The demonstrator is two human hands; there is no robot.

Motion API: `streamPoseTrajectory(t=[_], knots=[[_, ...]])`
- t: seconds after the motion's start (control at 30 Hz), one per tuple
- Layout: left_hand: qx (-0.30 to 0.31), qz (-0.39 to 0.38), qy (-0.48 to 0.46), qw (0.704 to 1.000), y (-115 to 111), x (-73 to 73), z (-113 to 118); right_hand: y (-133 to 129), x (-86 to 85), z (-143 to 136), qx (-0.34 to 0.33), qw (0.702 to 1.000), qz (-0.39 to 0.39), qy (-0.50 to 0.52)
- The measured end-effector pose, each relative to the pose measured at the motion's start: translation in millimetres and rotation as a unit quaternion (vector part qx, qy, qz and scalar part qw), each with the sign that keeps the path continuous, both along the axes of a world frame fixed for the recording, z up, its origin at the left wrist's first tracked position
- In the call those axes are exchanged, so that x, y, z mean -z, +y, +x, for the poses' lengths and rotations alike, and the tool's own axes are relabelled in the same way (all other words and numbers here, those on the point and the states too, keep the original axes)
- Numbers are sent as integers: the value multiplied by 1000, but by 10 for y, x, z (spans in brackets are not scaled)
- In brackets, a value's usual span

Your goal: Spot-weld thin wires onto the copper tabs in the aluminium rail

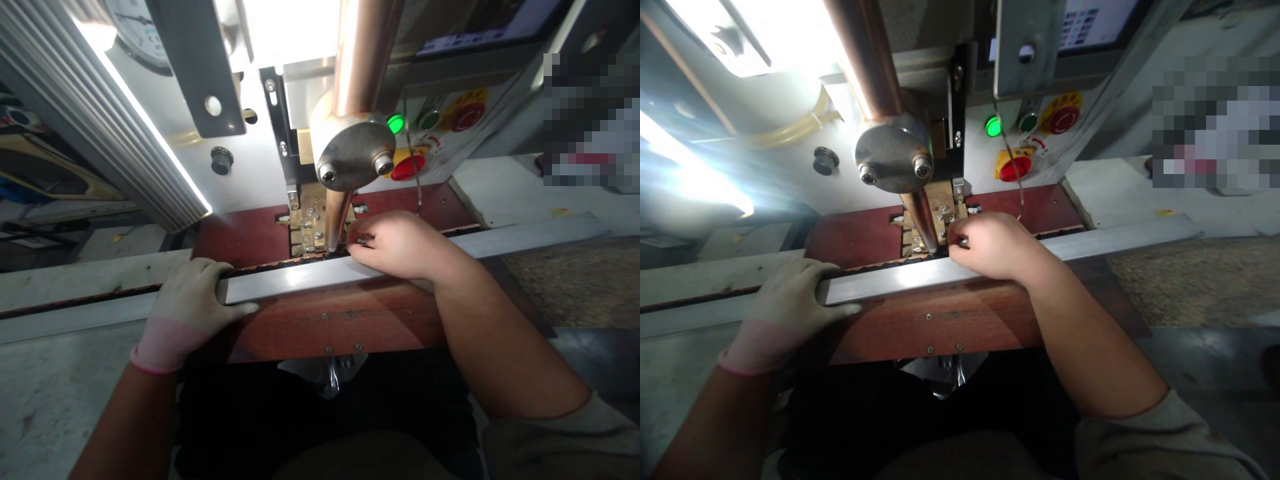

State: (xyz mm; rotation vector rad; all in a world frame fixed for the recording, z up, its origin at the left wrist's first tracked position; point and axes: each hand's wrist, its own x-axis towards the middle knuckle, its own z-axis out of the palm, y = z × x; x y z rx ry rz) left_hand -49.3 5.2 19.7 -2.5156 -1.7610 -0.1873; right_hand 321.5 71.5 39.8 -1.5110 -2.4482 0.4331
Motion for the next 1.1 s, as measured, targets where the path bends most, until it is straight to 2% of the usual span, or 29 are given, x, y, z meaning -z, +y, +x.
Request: streamPoseTrajectory(t=[0.33, 0.73, 0.93, 1.1], knots=[[7, -6, 11, 1000, 8, -4, 18, -22, -18, -11, -7, 1000, 12, -19], [25, 2, 17, 1000, 11, 25, -25, 34, 12, 42, 7, 1000, 8, 11], [40, 22, 13, 999, -108, 40, 145, 18, -23, 48, 38, 999, -7, 23], [36, 81, 3, 996, -227, 103, 300, -7, -33, 19, 12, 999, -14, 39]])
